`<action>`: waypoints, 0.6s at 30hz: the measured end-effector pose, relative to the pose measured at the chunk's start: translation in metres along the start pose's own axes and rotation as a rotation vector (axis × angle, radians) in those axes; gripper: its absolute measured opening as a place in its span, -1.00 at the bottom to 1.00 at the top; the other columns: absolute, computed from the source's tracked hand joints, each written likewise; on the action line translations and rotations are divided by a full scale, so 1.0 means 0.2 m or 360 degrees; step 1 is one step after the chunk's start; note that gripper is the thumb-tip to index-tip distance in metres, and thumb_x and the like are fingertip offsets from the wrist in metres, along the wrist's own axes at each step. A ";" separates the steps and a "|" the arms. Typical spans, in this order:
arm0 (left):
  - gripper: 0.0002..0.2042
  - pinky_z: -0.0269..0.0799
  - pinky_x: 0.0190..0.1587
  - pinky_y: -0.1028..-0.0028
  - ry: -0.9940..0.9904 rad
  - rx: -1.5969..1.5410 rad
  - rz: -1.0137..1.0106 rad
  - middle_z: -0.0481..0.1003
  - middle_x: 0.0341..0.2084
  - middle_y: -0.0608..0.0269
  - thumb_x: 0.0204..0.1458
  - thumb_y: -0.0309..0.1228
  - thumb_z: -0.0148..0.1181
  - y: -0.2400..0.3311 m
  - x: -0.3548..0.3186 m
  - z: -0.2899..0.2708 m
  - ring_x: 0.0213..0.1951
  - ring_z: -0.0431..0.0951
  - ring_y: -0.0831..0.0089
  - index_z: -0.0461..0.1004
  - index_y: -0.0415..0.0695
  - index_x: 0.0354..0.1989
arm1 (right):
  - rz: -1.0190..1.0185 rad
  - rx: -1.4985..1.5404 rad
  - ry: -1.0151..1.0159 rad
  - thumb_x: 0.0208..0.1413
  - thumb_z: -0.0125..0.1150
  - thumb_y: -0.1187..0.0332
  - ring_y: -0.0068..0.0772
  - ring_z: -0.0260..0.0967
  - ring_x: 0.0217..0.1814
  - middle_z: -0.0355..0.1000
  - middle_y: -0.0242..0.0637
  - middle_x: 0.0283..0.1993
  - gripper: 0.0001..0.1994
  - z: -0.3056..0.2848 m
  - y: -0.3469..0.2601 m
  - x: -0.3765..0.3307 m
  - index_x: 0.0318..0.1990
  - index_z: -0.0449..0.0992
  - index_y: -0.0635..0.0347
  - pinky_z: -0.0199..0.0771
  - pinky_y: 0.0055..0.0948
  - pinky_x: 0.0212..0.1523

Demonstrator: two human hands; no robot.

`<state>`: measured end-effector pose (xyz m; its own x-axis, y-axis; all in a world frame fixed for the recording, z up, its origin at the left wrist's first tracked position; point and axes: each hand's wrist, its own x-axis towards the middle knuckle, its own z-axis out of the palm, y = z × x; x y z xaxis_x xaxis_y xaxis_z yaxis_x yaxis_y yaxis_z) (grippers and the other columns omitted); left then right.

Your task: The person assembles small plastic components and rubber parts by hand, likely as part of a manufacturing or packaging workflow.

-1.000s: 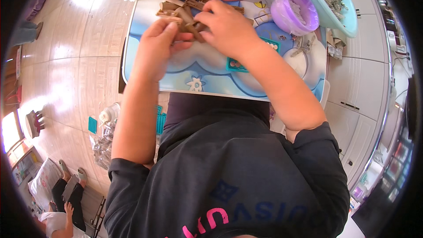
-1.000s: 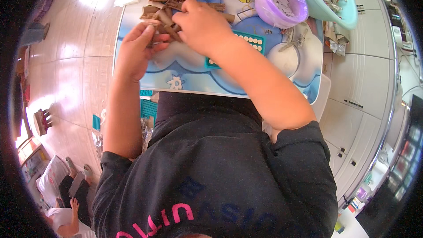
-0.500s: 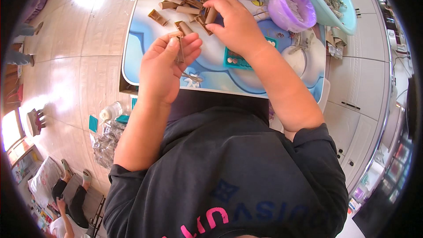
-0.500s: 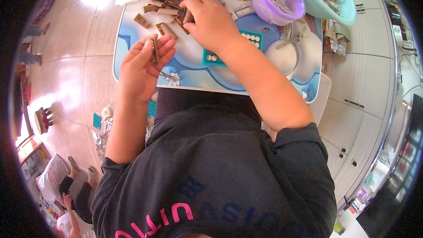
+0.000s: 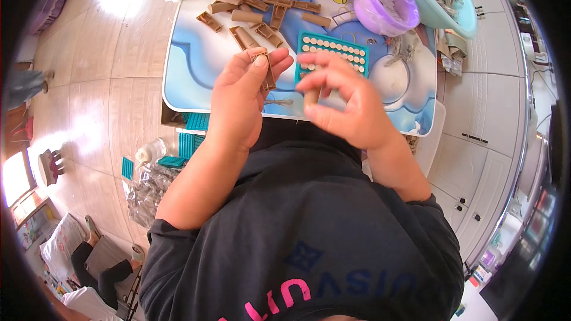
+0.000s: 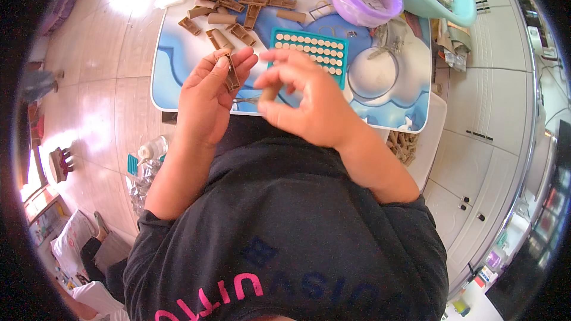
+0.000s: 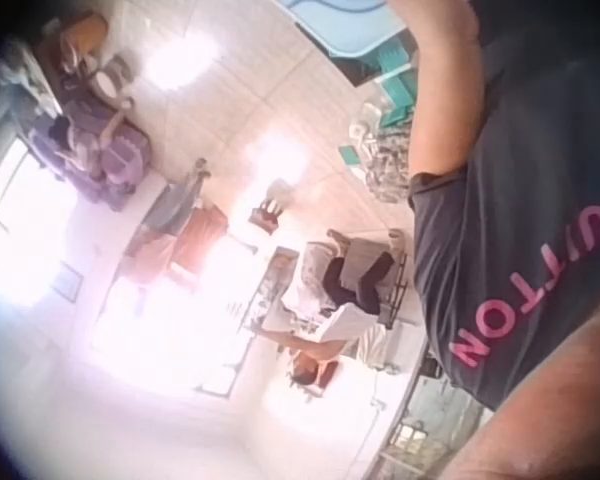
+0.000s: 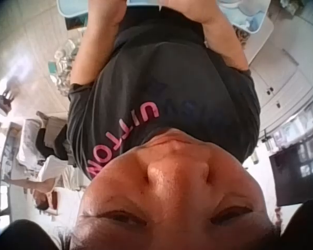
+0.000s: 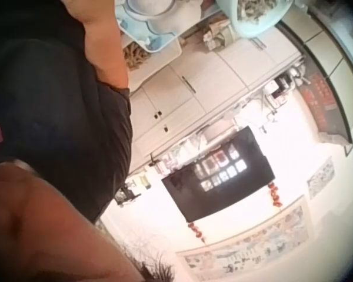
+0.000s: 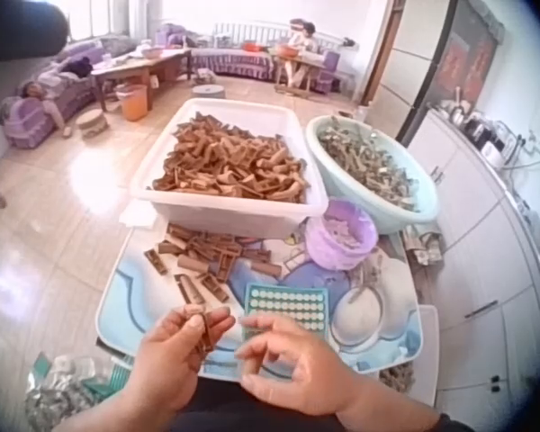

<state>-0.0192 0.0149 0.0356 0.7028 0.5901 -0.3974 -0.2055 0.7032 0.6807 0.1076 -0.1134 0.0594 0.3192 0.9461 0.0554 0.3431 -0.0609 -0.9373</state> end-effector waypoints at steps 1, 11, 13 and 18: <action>-0.81 0.34 0.05 0.36 -0.0018 0.0022 0.0031 0.41 -0.08 -0.08 0.17 -0.47 -0.11 -0.01 0.00 0.01 -0.01 0.44 0.20 0.26 -0.28 -0.08 | 0.0004 0.0005 0.0004 -0.16 0.28 0.36 -0.34 0.29 0.01 0.25 -0.17 0.10 -0.73 0.01 -0.01 -0.03 -0.24 0.49 0.21 0.33 -0.41 -0.15; -0.83 0.34 0.05 0.36 -0.0129 0.0135 0.0047 0.40 -0.06 -0.07 0.19 -0.47 -0.11 -0.07 -0.03 0.07 0.03 0.42 0.19 0.27 -0.24 -0.09 | 0.0371 0.0344 -0.0256 -0.14 0.24 0.38 -0.48 0.33 -0.11 0.34 -0.29 -0.01 -0.64 0.07 0.01 -0.10 -0.11 0.48 0.25 0.31 -0.52 -0.21; -0.83 0.34 0.05 0.36 -0.0130 0.0119 0.0043 0.39 -0.07 -0.07 0.19 -0.47 -0.11 -0.07 -0.03 0.07 0.03 0.42 0.19 0.27 -0.25 -0.09 | 0.0340 0.0384 -0.0254 -0.14 0.24 0.40 -0.53 0.36 -0.18 0.38 -0.32 -0.08 -0.64 0.06 0.00 -0.11 -0.10 0.47 0.26 0.31 -0.54 -0.22; -0.83 0.35 0.06 0.36 -0.0135 0.0084 0.0016 0.40 -0.07 -0.08 0.18 -0.49 -0.11 -0.07 -0.03 0.08 0.01 0.43 0.19 0.27 -0.25 -0.10 | 0.0285 0.0252 -0.0226 -0.15 0.21 0.33 -0.55 0.30 -0.16 0.38 -0.34 -0.03 -0.58 0.03 0.04 -0.13 -0.06 0.47 0.26 0.25 -0.59 -0.25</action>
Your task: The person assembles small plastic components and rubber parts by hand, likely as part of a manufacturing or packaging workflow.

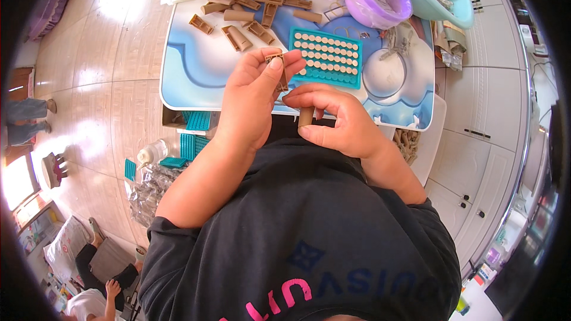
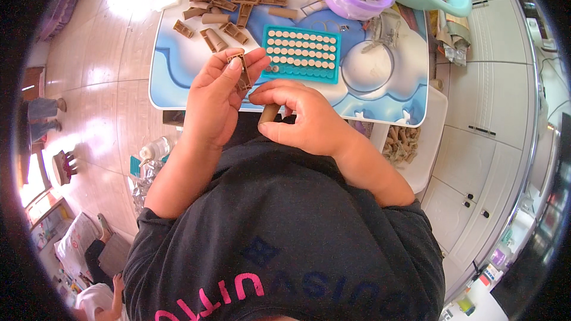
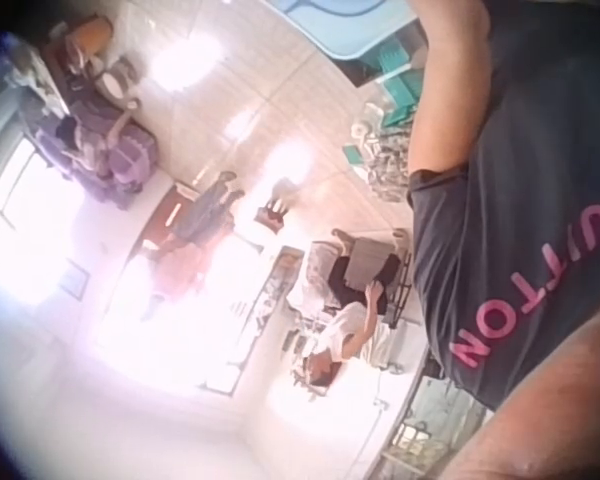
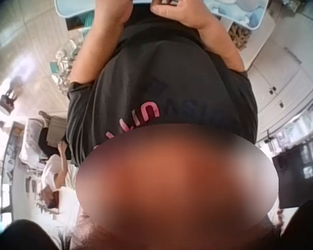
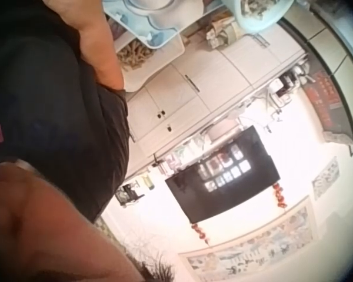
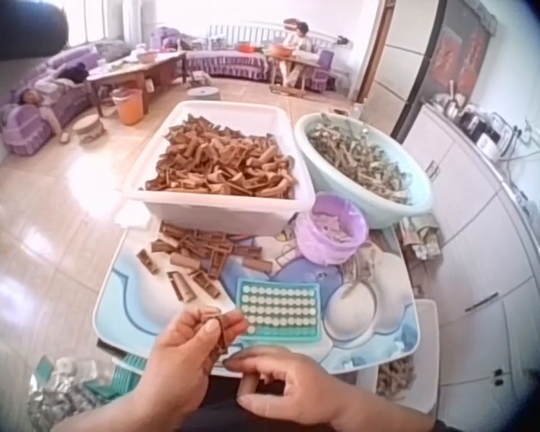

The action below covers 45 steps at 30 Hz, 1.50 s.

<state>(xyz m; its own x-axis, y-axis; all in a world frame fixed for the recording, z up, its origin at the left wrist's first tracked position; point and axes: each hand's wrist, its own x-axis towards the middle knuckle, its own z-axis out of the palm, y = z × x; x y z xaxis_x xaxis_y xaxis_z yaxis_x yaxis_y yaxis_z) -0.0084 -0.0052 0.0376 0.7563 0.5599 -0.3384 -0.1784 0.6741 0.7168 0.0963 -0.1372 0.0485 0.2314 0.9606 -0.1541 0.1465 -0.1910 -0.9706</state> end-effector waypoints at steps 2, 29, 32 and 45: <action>-0.83 0.36 0.05 0.34 -0.0006 -0.0014 -0.0043 0.41 -0.09 -0.10 0.18 -0.49 -0.12 0.00 0.00 0.00 -0.01 0.45 0.18 0.28 -0.25 -0.10 | 0.0028 0.0040 -0.0014 -0.15 0.21 0.33 -0.55 0.30 -0.16 0.38 -0.34 -0.04 -0.58 0.00 0.00 0.00 -0.06 0.47 0.27 0.25 -0.60 -0.25; -0.58 0.39 -0.10 0.40 -0.0298 -0.0008 -0.0542 0.42 -0.16 0.20 0.23 -0.09 -0.20 -0.05 -0.04 0.06 -0.14 0.47 0.39 0.32 -0.20 0.00 | -0.0635 -0.0759 0.0577 -0.35 0.35 0.62 -0.06 0.29 0.03 0.34 -0.15 0.02 -0.30 -0.02 -0.03 -0.04 0.10 0.26 0.18 0.33 -0.27 0.00; -0.58 0.39 -0.10 0.41 -0.0257 0.0005 -0.0550 0.42 -0.16 0.21 0.23 -0.09 -0.22 -0.06 -0.05 0.09 -0.13 0.47 0.39 0.33 -0.19 0.00 | -0.0652 -0.0756 0.0556 -0.37 0.35 0.62 -0.04 0.29 0.02 0.34 -0.13 0.02 -0.25 -0.02 0.00 -0.04 0.13 0.23 0.19 0.32 -0.27 0.01; -0.58 0.37 -0.09 0.45 -0.0222 0.0038 -0.0542 0.42 -0.17 0.23 0.23 -0.09 -0.21 -0.10 -0.04 0.09 -0.13 0.46 0.43 0.32 -0.18 0.03 | -0.0726 -0.0937 0.0544 -0.37 0.36 0.67 -0.16 0.34 -0.02 0.37 -0.19 0.01 -0.20 -0.04 0.02 -0.05 0.18 0.20 0.18 0.37 -0.32 -0.04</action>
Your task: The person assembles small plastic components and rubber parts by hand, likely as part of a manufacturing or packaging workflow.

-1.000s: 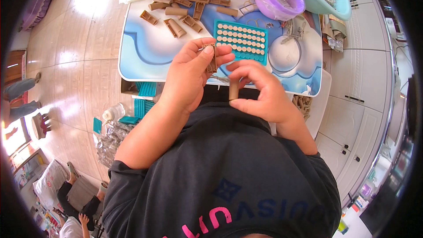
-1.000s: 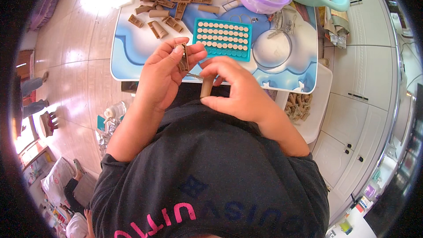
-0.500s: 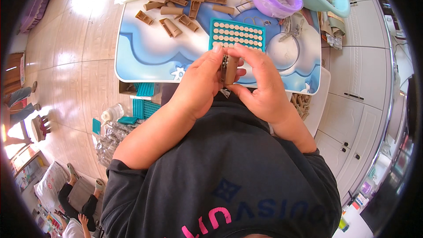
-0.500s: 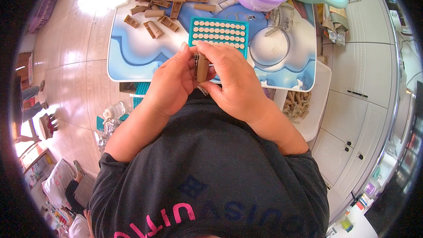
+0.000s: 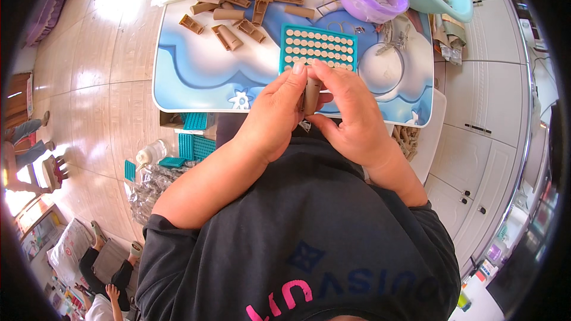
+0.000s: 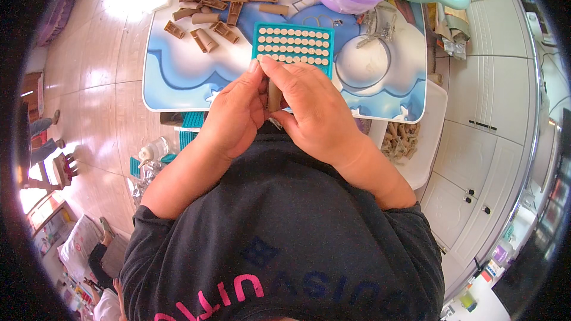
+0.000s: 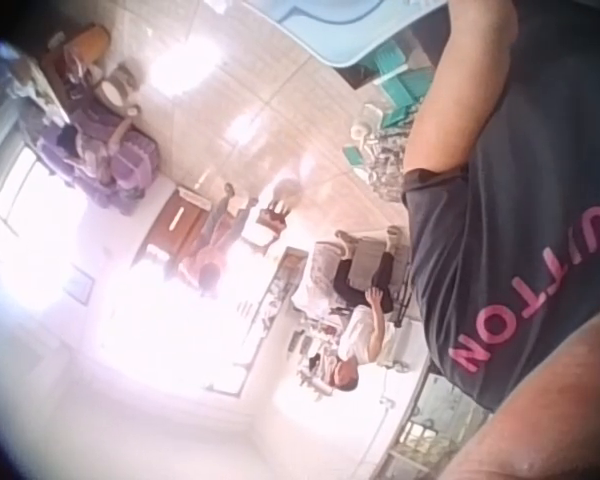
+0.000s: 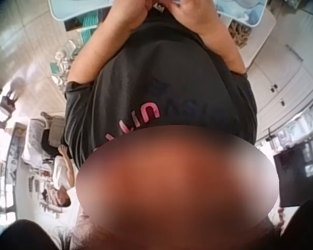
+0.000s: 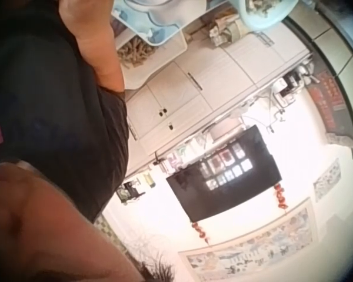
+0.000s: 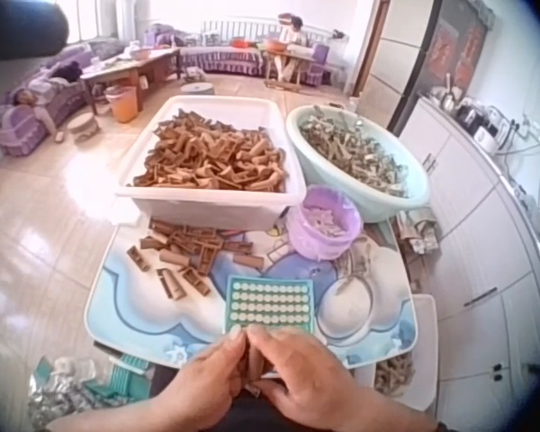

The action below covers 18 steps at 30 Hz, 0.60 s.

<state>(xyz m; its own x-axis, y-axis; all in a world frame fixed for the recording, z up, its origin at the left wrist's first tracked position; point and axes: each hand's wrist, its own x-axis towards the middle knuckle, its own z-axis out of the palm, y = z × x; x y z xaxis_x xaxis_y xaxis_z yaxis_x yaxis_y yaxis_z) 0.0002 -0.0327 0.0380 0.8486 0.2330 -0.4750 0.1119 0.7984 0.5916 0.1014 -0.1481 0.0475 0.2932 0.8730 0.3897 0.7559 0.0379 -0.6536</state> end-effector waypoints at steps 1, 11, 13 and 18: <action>-0.59 0.36 -0.09 0.47 -0.0038 -0.0009 0.0016 0.42 -0.20 0.24 0.23 -0.11 -0.21 -0.01 0.00 0.00 -0.12 0.45 0.44 0.32 -0.18 0.02 | 0.0026 0.0038 0.0001 -0.39 0.36 0.64 -0.11 0.32 -0.03 0.36 -0.16 -0.01 -0.20 0.00 0.00 0.00 0.17 0.21 0.20 0.34 -0.28 -0.03; -0.61 0.35 -0.06 0.48 -0.0179 0.0358 0.0081 0.40 -0.13 0.13 0.08 -0.65 -0.06 -0.04 0.02 0.02 -0.03 0.43 0.43 0.19 -0.27 0.13 | 0.0173 0.0065 -0.0027 -0.28 0.35 0.52 -0.08 0.32 -0.03 0.36 -0.09 -0.04 -0.33 -0.05 -0.01 -0.03 0.12 0.27 0.25 0.34 -0.25 -0.03; -0.56 0.33 -0.01 0.48 -0.0211 0.0472 0.0200 0.41 -0.12 0.11 0.09 -0.65 -0.05 -0.07 0.01 0.02 -0.03 0.41 0.45 0.11 -0.26 0.17 | 0.0271 0.0173 0.0062 -0.21 0.34 0.47 -0.10 0.32 -0.03 0.36 -0.10 -0.04 -0.41 -0.08 0.02 -0.07 0.08 0.31 0.26 0.33 -0.27 -0.02; -0.40 0.31 0.05 0.46 -0.0385 0.1324 0.0582 0.40 -0.06 0.01 0.06 -0.68 0.00 -0.08 0.00 0.03 -0.01 0.42 0.43 -0.08 -0.22 0.26 | 0.0393 0.0282 0.0053 -0.07 0.28 0.39 -0.19 0.33 -0.05 0.36 -0.14 -0.05 -0.63 -0.10 0.08 -0.13 -0.07 0.43 0.31 0.32 -0.38 -0.02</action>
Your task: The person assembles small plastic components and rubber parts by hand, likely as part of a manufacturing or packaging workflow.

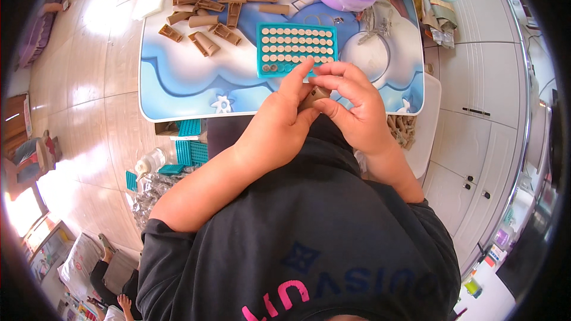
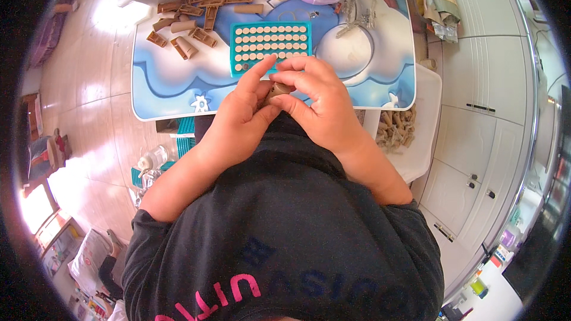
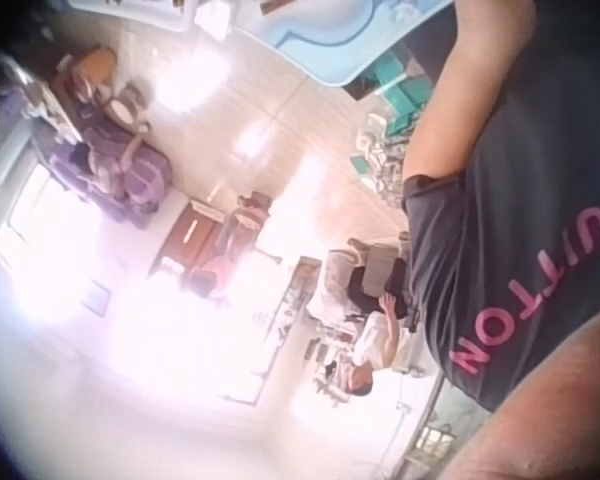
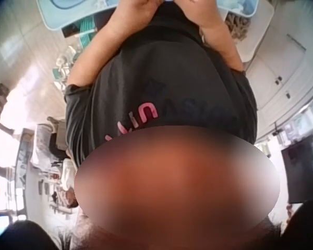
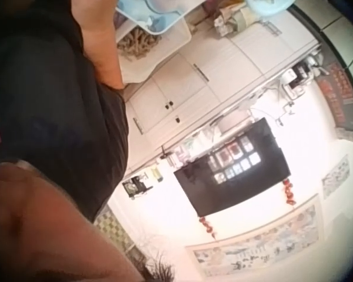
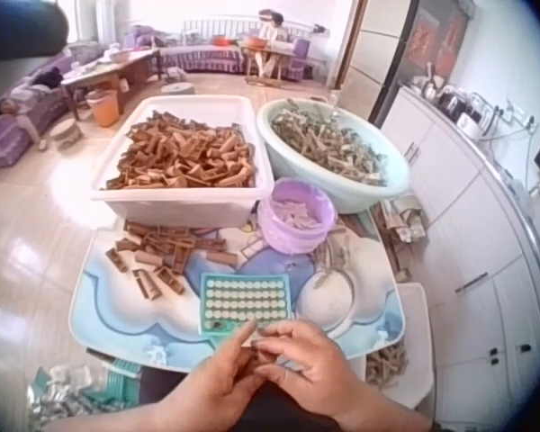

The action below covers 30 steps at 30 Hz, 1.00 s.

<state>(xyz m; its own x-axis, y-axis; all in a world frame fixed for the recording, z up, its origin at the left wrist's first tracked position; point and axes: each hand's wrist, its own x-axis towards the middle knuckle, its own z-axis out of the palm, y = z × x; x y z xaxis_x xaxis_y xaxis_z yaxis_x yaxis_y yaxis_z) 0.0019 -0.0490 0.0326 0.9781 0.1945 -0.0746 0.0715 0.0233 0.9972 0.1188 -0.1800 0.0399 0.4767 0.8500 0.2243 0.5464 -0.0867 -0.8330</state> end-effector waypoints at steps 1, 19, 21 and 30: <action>-0.40 0.31 0.05 0.46 0.0002 0.0000 -0.0004 0.40 -0.06 0.01 0.06 -0.68 0.00 0.00 0.00 0.00 -0.01 0.42 0.43 -0.08 -0.22 0.26 | 0.0002 0.0004 -0.0002 -0.07 0.28 0.39 -0.19 0.33 -0.05 0.36 -0.14 -0.05 -0.63 0.00 0.01 -0.01 -0.07 0.43 0.31 0.32 -0.38 -0.02; -0.81 0.42 -0.37 0.49 0.0272 0.0316 0.0091 0.51 -0.45 0.10 -0.02 -0.53 0.19 0.00 -0.01 -0.01 -0.43 0.55 0.36 0.44 -0.24 -0.20 | 0.0387 0.1303 0.0371 0.10 0.18 0.41 -0.63 0.32 -0.21 0.40 -0.35 -0.20 -0.78 0.07 0.02 -0.07 -0.15 0.38 0.30 0.31 -0.61 -0.11; -0.82 0.43 -0.32 0.53 0.0065 -0.0225 -0.0293 0.51 -0.41 0.21 0.09 -0.46 0.11 0.00 0.02 -0.02 -0.39 0.53 0.48 0.42 -0.25 -0.16 | 0.0582 0.1316 0.0383 0.06 0.21 0.41 -0.57 0.32 -0.21 0.40 -0.32 -0.23 -0.79 0.06 0.03 -0.08 -0.17 0.43 0.28 0.32 -0.57 -0.12; -0.75 0.46 -0.12 0.49 -0.0211 -0.1468 -0.0832 0.47 -0.27 0.22 0.15 -0.37 0.02 -0.03 0.03 -0.11 -0.27 0.53 0.48 0.36 -0.22 -0.04 | 0.0132 0.0236 0.0369 -0.04 0.25 0.44 -0.44 0.36 -0.24 0.41 -0.23 -0.26 -0.81 -0.13 0.07 0.15 -0.23 0.53 0.25 0.34 -0.53 -0.24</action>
<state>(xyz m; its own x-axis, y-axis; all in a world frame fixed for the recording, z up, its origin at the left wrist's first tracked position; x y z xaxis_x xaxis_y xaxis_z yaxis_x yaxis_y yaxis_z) 0.0040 -0.0267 0.0263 0.8864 -0.1614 -0.4339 0.3667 0.8169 0.4453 0.1592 -0.1692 0.0479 0.6697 0.7001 0.2476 0.4004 -0.0596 -0.9144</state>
